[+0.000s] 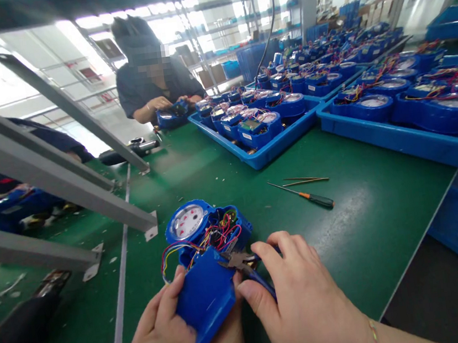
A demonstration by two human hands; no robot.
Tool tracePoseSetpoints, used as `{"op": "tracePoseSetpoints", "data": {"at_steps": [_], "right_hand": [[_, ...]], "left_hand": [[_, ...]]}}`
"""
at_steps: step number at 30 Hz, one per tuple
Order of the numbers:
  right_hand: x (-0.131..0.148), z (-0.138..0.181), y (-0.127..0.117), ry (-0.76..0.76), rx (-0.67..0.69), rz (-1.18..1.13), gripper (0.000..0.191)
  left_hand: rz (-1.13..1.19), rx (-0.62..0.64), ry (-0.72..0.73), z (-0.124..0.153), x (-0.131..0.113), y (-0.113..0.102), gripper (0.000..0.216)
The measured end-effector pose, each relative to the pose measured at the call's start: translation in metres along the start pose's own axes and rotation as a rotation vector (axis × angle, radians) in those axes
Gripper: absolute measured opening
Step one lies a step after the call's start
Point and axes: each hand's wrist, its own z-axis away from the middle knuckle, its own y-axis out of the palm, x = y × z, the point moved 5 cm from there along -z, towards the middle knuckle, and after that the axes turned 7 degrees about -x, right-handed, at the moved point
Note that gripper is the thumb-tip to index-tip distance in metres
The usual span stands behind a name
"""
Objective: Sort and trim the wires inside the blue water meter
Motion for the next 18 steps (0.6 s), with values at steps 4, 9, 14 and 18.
{"op": "tracePoseSetpoints", "data": {"at_steps": [4,9,14,18], "right_hand": [[0.002,0.0,0.003,0.084,0.168,-0.128,0.038],[-0.002,0.004,0.002,-0.014,0.092,0.026,0.054],[0.002,0.009,-0.005,-0.239,-0.08,0.258,0.052],[0.009,0.008,-0.008,-0.303,-0.129,0.318,0.052]], "left_hand": [[-0.033,0.003,-0.059,-0.002,0.001,0.002,0.075],[-0.049,0.032,-0.052,-0.004,0.001,0.002,0.08],[0.008,0.003,-0.01,-0.002,0.0,0.001,0.073],[-0.018,0.021,-0.019,-0.001,0.0,0.001,0.072]]}}
